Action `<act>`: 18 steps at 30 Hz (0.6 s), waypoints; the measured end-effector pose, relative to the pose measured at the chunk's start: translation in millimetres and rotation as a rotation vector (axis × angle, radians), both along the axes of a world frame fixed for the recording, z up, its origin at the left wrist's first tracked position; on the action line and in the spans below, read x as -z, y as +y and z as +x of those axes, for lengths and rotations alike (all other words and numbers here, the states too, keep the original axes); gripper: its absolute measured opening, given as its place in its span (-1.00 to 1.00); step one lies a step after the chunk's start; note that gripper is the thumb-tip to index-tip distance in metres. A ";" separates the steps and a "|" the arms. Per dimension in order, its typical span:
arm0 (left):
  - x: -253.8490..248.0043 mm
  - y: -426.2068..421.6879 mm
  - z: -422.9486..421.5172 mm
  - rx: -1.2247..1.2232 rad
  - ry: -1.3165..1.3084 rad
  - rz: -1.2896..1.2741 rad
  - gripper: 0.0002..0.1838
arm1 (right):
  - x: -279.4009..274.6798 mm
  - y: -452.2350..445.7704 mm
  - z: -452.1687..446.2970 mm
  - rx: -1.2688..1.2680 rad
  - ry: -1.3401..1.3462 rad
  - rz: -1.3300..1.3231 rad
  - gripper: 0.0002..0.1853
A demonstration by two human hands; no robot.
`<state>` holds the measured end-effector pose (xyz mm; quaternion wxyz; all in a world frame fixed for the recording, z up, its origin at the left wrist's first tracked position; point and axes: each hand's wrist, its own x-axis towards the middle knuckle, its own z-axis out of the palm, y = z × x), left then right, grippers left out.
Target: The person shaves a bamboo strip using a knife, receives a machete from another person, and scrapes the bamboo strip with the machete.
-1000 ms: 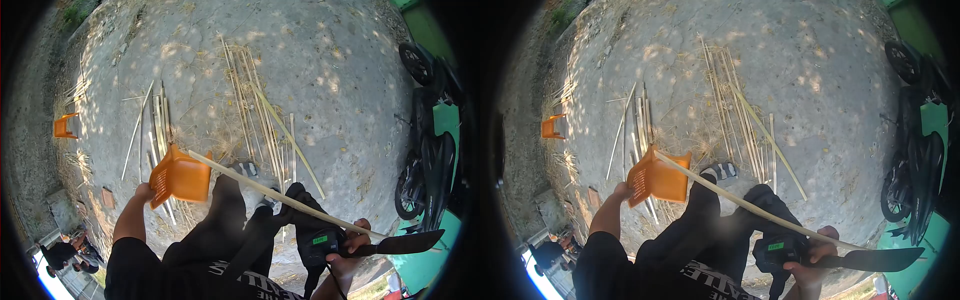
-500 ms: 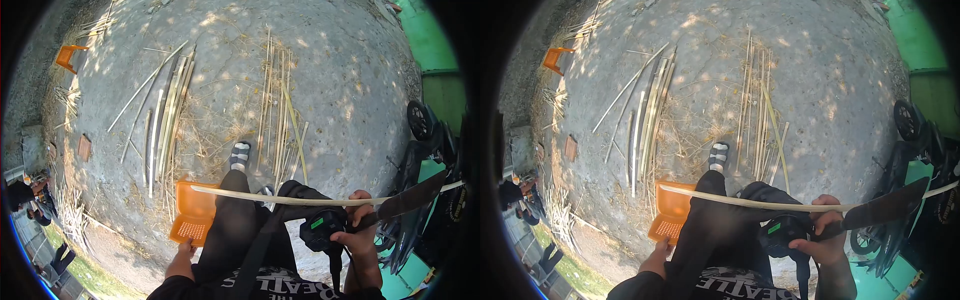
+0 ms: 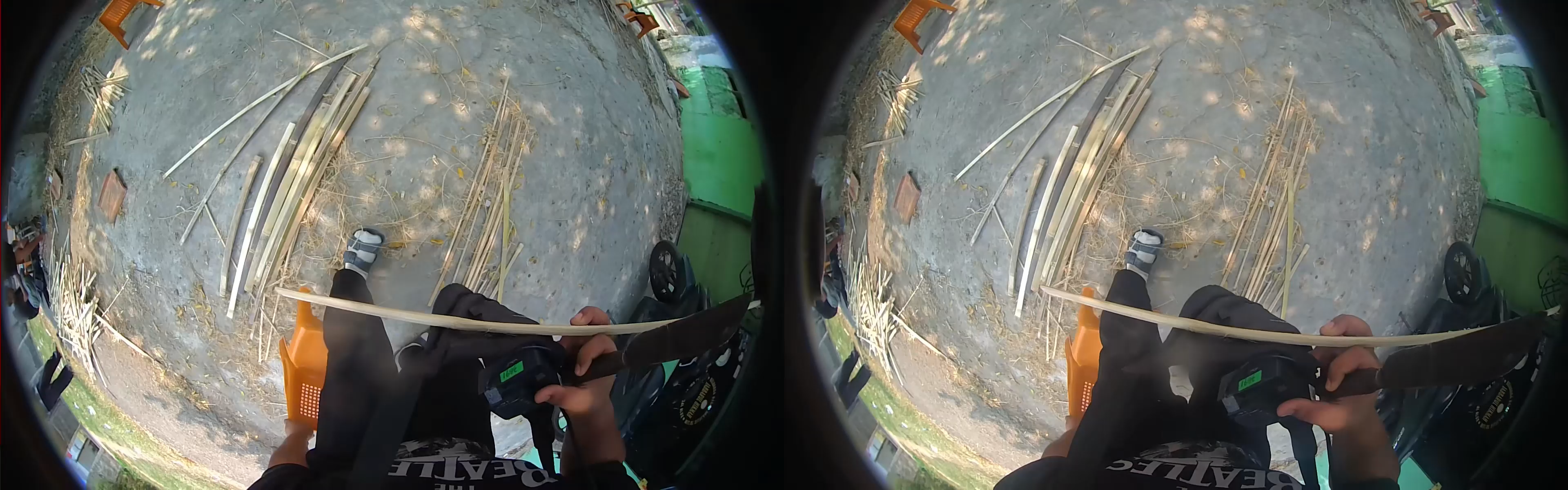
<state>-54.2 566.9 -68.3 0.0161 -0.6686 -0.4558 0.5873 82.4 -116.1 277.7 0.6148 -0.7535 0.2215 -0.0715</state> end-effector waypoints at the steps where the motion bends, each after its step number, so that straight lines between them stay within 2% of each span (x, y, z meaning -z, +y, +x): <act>1: -3.6 -0.6 1.7 0.002 -0.008 -0.012 -0.39 | 5.7 -0.3 11.2 0.020 -0.019 0.052 -0.34; 3: -6.5 -5.2 6.9 0.004 -0.042 -0.041 -0.40 | 16.2 0.0 27.7 0.065 -0.059 0.154 -0.34; 8: 4.0 -26.3 34.1 0.037 -0.174 -0.127 -0.43 | 40.5 1.0 32.6 0.048 -0.110 0.190 -0.34; 11: 15.7 -37.4 57.6 0.058 -0.272 -0.178 -0.45 | 63.0 -7.6 11.2 -0.033 -0.071 0.090 -0.33; 15: 39.6 -44.9 98.3 0.139 -0.360 -0.247 -0.46 | 96.9 -14.2 -3.7 -0.151 -0.153 -0.057 -0.37; 18: 63.2 -42.9 139.5 0.239 -0.409 -0.322 -0.48 | 119.1 -5.9 -25.3 -0.154 -0.157 -0.056 -0.43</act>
